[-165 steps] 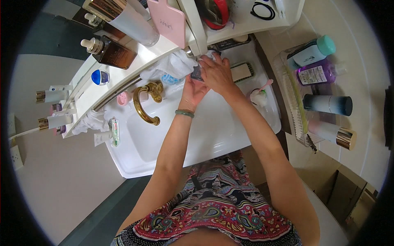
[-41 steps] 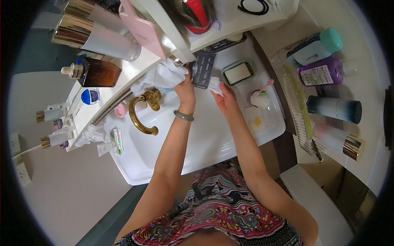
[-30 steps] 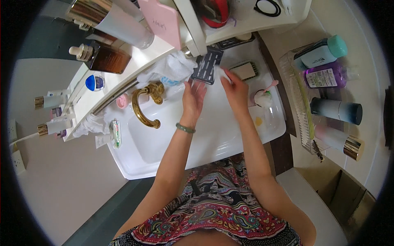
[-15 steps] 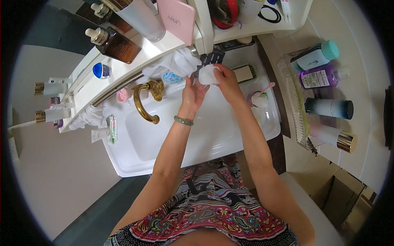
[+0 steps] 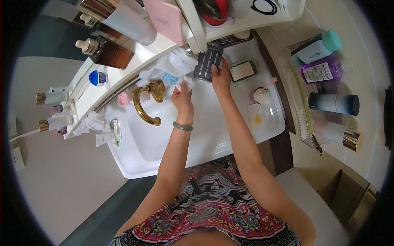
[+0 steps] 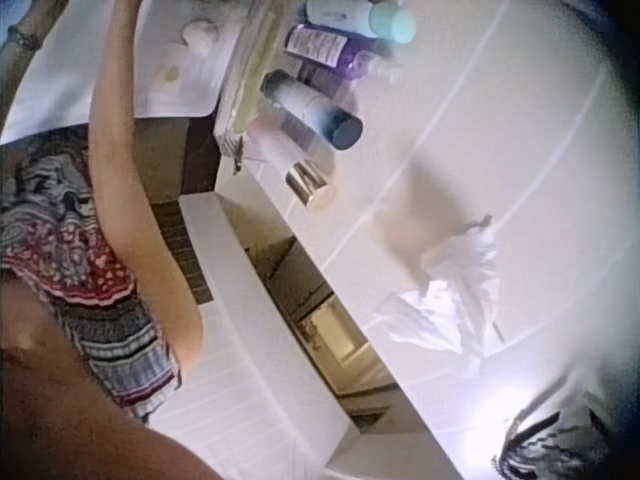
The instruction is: The person cleans a small plastic object by hand using a white cloth over a bathroom sink.
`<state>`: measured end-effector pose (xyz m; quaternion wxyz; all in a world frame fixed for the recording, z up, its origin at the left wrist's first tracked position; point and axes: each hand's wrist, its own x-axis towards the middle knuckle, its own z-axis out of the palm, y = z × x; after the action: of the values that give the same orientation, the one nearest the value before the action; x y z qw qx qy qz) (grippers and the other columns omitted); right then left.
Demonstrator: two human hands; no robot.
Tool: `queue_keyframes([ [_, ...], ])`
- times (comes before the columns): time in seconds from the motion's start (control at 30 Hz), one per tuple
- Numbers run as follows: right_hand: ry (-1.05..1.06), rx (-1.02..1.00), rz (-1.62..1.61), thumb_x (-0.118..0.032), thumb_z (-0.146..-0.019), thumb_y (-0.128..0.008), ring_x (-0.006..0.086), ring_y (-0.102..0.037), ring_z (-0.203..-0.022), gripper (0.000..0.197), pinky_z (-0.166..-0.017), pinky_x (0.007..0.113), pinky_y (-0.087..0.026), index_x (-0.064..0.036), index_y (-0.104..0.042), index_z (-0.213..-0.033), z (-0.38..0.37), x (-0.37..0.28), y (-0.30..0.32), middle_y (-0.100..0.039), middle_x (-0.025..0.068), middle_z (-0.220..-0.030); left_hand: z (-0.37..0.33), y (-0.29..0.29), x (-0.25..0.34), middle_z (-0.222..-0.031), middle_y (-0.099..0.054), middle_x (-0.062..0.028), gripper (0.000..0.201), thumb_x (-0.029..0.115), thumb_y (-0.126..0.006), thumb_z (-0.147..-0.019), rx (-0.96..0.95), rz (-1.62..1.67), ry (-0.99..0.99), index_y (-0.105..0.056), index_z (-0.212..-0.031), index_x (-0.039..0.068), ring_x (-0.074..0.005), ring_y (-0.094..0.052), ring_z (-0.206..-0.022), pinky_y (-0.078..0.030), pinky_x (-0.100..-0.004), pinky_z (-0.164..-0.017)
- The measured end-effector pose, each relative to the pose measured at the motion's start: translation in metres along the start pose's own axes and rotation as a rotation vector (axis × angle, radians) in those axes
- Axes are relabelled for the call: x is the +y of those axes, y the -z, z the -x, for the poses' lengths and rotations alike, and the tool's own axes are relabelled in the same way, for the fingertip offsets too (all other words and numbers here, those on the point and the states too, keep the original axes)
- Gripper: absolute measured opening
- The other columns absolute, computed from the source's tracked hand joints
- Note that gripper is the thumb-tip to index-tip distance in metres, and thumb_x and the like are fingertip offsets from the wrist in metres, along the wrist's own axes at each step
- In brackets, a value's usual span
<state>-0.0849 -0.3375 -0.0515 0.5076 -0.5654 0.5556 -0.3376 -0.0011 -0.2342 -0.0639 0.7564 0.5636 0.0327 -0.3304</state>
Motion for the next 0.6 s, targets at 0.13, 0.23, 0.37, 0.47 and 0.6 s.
queue_keyframes([
  [0.13, 0.194, 0.107, 0.046, -0.016, -0.090, -0.049, 0.0346, -0.062, -0.083, 0.043, -0.073, 0.039, -0.047, -0.0057, -0.041, -0.131, -0.012, 0.012, 0.025, -0.061, 0.0232, -0.100, 0.009, -0.034, -0.009, -0.084, -0.057, 0.0028, 0.019, 0.017, -0.052, -0.091, -0.212, -0.151, 0.016, -0.060, -0.096, 0.001, -0.0067, -0.051, -0.078, -0.042, -0.0192, -0.076],
  [0.23, 0.168, 0.078, 0.081, -0.007, -0.088, -0.047, 0.0336, -0.059, -0.096, 0.041, -0.082, 0.035, -0.045, -0.0109, -0.046, -0.129, -0.012, 0.005, 0.029, -0.059, 0.0190, -0.109, 0.012, -0.053, -0.032, -0.077, -0.056, 0.0000, 0.028, 0.021, -0.044, -0.094, -0.284, -0.383, -0.262, -0.058, -0.094, -0.003, -0.0100, -0.047, -0.072, -0.040, -0.0290, -0.065],
  [0.37, 0.224, 0.175, 0.101, -0.005, -0.087, -0.044, 0.0350, -0.059, -0.094, 0.040, -0.079, 0.037, -0.046, -0.0097, -0.047, -0.127, -0.008, 0.007, 0.009, -0.059, 0.0199, -0.107, -0.036, -0.073, -0.012, -0.080, -0.060, -0.0145, 0.033, 0.023, -0.043, -0.094, -0.315, -0.797, -0.375, -0.057, -0.098, -0.006, -0.0114, -0.051, -0.077, -0.042, -0.0279, -0.070],
  [0.47, 0.153, 0.182, 0.205, -0.005, -0.087, -0.043, 0.0355, -0.060, -0.090, 0.041, -0.078, 0.038, -0.046, -0.0107, -0.046, -0.127, -0.009, 0.008, 0.008, -0.060, 0.0205, -0.104, -0.022, -0.067, -0.003, -0.084, -0.059, -0.0214, 0.034, 0.023, -0.041, -0.094, -0.326, -0.893, -0.173, -0.056, -0.103, -0.006, -0.0135, -0.054, -0.081, -0.043, -0.0280, -0.074],
  [0.6, 0.172, 0.129, 0.194, -0.004, -0.086, -0.043, 0.0370, -0.059, -0.091, 0.043, -0.079, 0.040, -0.046, -0.0057, -0.043, -0.129, -0.012, 0.007, 0.019, -0.057, 0.0230, -0.111, 0.019, -0.055, -0.021, -0.089, -0.062, -0.0174, 0.032, 0.021, -0.041, -0.094, -0.284, -0.624, -0.367, -0.057, -0.104, -0.005, -0.0138, -0.055, -0.083, -0.043, -0.0297, -0.076],
])
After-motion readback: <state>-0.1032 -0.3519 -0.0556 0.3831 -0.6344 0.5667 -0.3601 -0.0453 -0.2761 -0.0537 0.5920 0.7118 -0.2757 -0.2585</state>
